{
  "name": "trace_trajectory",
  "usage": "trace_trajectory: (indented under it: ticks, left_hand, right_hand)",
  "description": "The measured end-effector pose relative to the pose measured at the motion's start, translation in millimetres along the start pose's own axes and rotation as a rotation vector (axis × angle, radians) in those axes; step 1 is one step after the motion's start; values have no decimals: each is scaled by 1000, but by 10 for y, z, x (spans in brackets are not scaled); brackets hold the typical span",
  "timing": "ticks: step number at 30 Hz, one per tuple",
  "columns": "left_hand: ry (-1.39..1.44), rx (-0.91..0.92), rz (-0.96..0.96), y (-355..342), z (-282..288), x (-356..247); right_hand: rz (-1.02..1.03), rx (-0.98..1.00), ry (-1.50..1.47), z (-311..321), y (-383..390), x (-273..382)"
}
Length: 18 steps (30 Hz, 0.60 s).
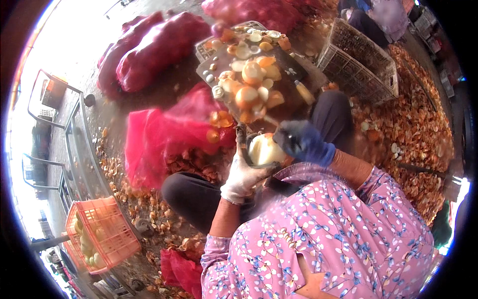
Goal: The person sits on the ground and peels onions one by one using a knife. They remove the outer layers and place the peeled onions into a nearby basket while onion skins accumulate on the floor.
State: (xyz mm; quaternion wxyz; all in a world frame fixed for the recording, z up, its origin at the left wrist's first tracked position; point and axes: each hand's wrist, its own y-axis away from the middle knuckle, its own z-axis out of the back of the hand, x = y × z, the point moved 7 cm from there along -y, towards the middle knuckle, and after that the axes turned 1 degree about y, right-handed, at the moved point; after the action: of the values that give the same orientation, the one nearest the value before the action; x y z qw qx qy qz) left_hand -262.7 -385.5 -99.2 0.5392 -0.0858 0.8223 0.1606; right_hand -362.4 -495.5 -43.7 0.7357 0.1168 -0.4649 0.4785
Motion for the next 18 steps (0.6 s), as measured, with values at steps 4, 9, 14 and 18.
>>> trace_trajectory:
  ticks: [4,9,14,18]
  left_hand:
    - [-77,10,-52,-11,-7,-9]
    - [-77,32,-199,45,-21,-226]
    - [76,-18,-140,-33,172,-140]
    - [436,3,-108,-30,134,-121]
  right_hand:
    - [-144,-87,-294,-35,85,-267]
    - [-586,-104,-843,35,87,-379]
    - [-466,-98,-1060,379,11,41]
    - [-531,327,-1229,367,145,-80]
